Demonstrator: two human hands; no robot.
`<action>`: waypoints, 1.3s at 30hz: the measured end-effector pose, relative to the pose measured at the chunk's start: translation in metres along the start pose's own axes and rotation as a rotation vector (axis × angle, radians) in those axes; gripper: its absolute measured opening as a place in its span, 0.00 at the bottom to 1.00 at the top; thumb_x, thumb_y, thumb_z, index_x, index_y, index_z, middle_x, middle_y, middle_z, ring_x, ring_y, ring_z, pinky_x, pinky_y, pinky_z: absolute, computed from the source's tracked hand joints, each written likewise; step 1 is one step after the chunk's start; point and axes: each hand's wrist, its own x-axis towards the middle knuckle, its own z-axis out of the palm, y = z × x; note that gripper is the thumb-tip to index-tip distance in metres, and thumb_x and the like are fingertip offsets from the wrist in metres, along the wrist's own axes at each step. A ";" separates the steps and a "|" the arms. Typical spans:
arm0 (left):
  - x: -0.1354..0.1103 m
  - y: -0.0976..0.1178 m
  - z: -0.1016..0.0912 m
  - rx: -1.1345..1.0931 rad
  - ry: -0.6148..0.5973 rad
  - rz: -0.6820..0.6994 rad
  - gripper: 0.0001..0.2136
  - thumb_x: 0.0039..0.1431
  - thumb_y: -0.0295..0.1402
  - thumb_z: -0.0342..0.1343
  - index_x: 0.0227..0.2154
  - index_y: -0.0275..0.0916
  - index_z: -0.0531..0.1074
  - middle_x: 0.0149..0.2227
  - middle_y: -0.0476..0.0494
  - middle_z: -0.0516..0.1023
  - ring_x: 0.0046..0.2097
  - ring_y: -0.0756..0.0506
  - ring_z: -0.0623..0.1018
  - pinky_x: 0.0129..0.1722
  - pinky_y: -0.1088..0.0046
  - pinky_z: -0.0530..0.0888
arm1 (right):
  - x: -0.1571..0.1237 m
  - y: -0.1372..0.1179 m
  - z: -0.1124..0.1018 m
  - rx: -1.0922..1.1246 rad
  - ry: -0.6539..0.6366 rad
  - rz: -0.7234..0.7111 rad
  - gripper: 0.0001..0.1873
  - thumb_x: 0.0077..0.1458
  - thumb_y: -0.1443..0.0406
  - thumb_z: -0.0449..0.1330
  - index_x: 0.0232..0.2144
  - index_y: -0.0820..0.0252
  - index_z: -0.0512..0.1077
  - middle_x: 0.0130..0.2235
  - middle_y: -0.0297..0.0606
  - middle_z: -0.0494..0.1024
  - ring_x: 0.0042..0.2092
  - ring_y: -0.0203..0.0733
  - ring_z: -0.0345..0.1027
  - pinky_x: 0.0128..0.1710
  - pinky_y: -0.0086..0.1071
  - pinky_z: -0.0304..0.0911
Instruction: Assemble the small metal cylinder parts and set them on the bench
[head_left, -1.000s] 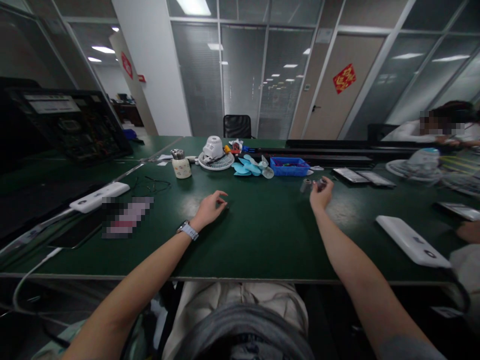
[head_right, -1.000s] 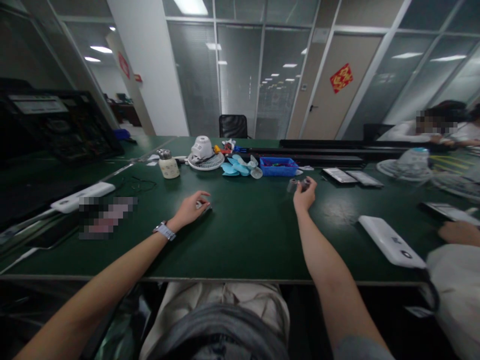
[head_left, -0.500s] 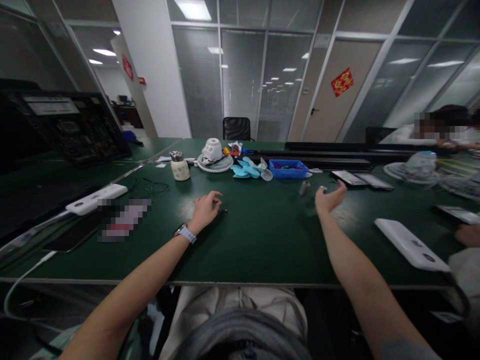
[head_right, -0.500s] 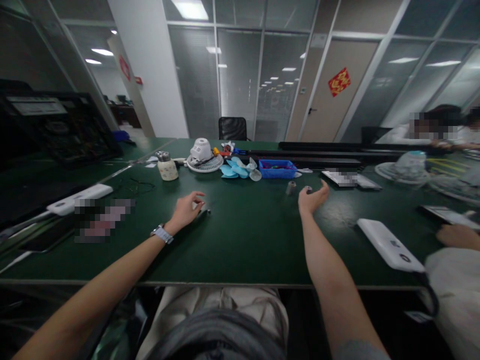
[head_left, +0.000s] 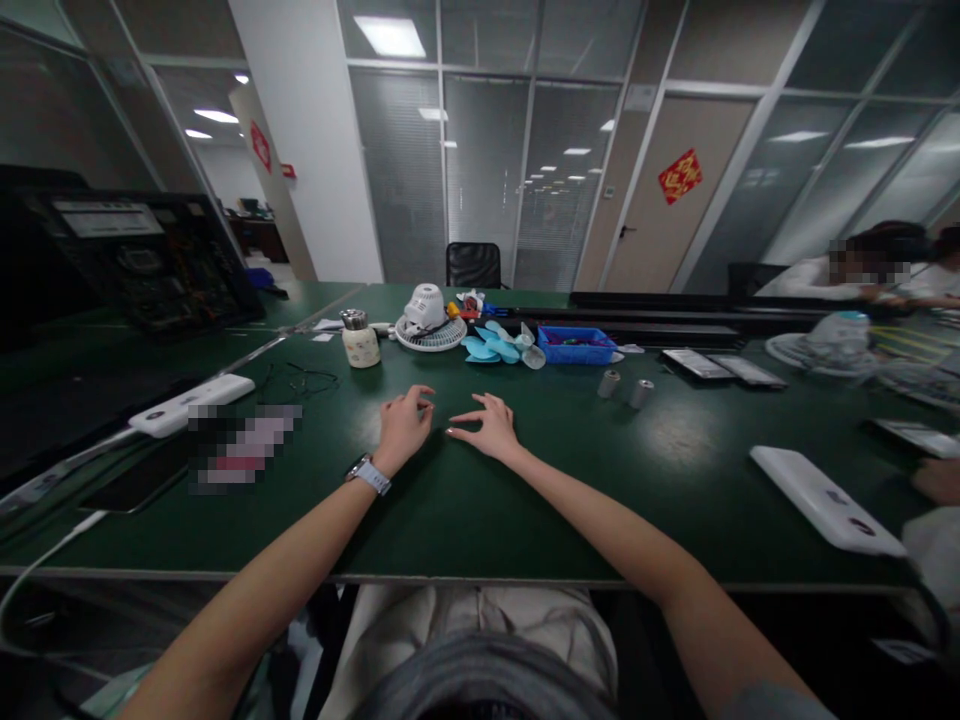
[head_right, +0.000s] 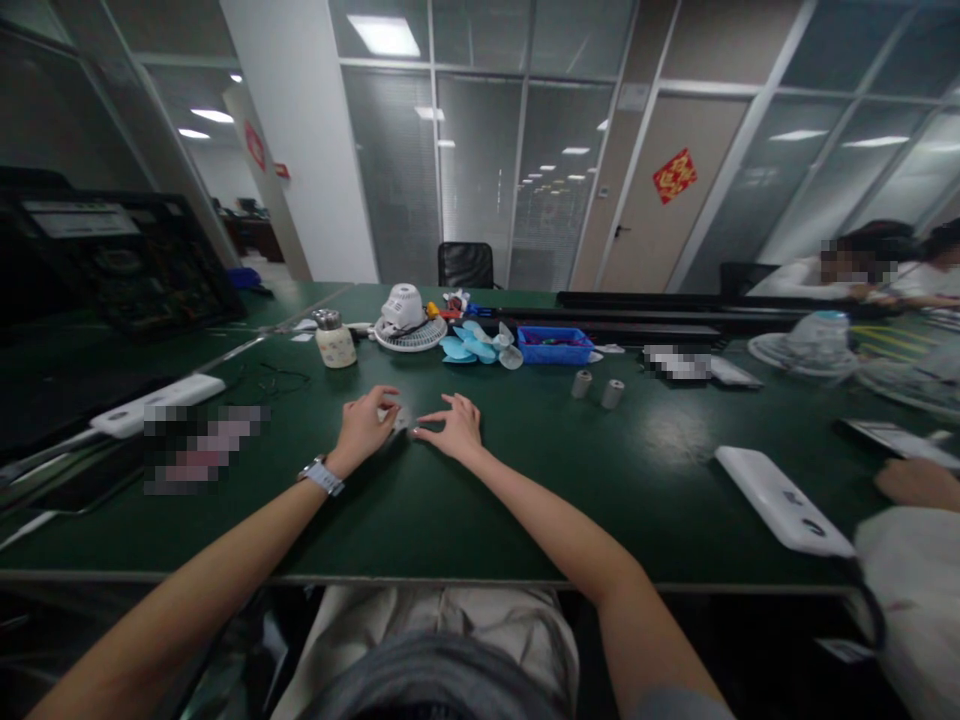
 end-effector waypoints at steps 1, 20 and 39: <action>0.000 0.000 0.000 0.001 -0.001 0.002 0.12 0.58 0.30 0.49 0.46 0.42 0.66 0.37 0.45 0.80 0.44 0.40 0.75 0.46 0.60 0.62 | 0.001 0.000 0.000 0.007 -0.014 0.001 0.17 0.46 0.47 0.64 0.37 0.42 0.79 0.59 0.36 0.65 0.63 0.52 0.48 0.59 0.49 0.45; -0.001 0.000 0.003 -0.013 -0.055 0.016 0.13 0.57 0.31 0.50 0.46 0.43 0.65 0.38 0.45 0.80 0.46 0.40 0.75 0.46 0.60 0.62 | -0.029 0.213 -0.190 -0.457 0.909 0.519 0.15 0.55 0.57 0.54 0.35 0.58 0.78 0.45 0.48 0.72 0.51 0.54 0.54 0.49 0.48 0.47; -0.001 0.002 0.000 -0.032 -0.063 0.014 0.12 0.57 0.30 0.50 0.45 0.42 0.66 0.38 0.45 0.80 0.45 0.40 0.75 0.46 0.59 0.62 | -0.026 0.226 -0.190 -0.438 0.823 0.679 0.17 0.54 0.57 0.56 0.39 0.59 0.79 0.43 0.50 0.73 0.49 0.56 0.56 0.47 0.51 0.49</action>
